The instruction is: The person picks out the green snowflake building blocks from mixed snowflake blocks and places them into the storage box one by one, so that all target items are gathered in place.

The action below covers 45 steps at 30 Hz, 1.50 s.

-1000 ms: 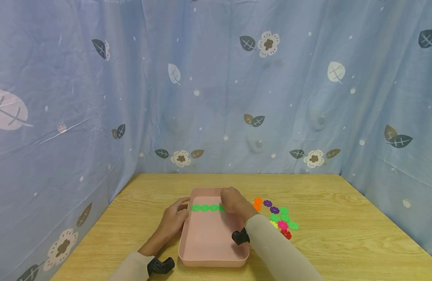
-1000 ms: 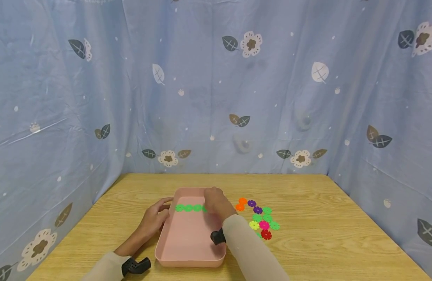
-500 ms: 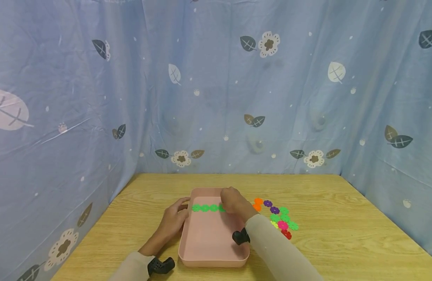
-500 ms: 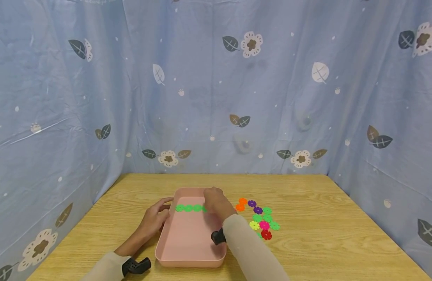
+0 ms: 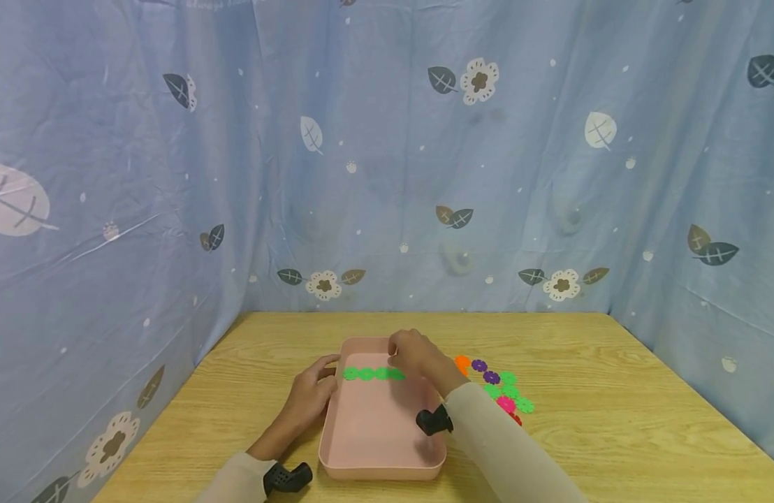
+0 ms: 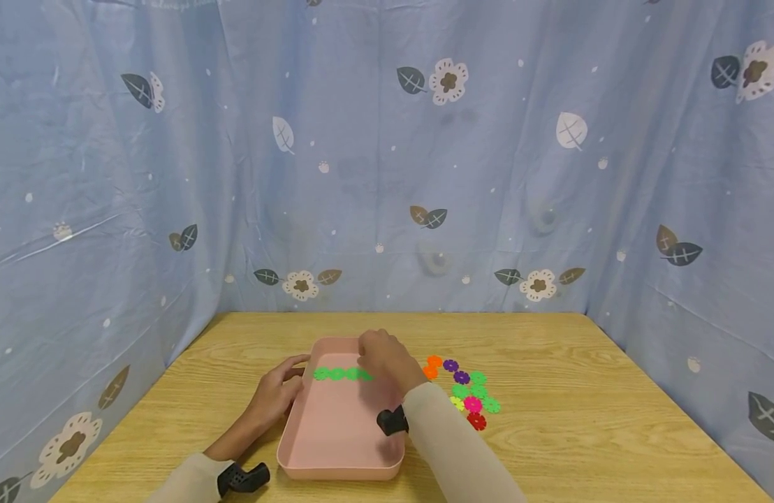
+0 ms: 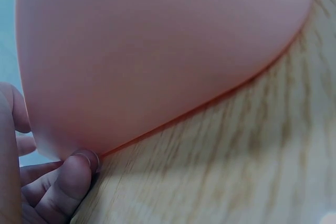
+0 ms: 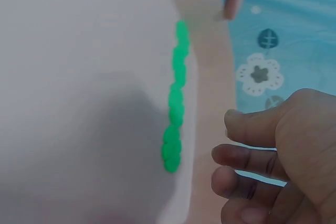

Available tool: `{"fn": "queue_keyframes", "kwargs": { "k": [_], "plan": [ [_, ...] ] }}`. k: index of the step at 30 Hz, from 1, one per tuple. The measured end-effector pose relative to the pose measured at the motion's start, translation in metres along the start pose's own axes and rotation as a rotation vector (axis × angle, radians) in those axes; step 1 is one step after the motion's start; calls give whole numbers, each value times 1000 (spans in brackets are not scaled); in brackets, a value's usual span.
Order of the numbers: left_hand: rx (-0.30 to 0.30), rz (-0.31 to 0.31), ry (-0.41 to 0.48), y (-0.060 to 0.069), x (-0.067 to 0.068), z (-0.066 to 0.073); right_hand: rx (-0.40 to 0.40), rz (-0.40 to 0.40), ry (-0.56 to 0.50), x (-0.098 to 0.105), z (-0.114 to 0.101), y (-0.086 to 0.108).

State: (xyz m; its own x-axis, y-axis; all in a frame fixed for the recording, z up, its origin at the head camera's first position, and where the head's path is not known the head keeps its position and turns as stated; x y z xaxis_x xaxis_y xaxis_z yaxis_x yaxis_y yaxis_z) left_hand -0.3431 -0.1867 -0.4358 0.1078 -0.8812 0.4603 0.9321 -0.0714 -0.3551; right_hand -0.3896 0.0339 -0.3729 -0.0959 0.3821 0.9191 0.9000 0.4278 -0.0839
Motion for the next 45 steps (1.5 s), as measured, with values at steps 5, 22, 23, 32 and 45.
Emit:
{"fn": "queue_keyframes", "kwargs": {
  "k": [5,22,23,32,45],
  "plan": [
    [1,2,-7,0,-2,-1,37,58,-106,5,-1,8],
    [5,-5,-2,3,-1,1,14,236,-318,9,13,38],
    [4,-4,-4,3,-1,1,10,247,-324,10,14,40],
    [-22,2,-18,3,-2,1,10,310,-367,18,27,53],
    [3,-10,-4,2,-1,1,40,232,-351,34,50,79]
  ]
}}
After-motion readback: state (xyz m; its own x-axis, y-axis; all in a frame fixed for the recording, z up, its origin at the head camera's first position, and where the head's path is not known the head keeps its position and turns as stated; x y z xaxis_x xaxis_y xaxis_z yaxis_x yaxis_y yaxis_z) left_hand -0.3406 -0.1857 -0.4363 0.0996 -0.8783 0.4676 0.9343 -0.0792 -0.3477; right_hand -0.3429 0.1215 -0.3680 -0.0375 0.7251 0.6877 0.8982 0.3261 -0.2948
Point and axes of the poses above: each hand's wrist, its own y-axis away from the middle knuckle, its own x-axis out of the back of the hand, z = x × y, the point moved 4 cm from there along -y, towards the middle knuckle
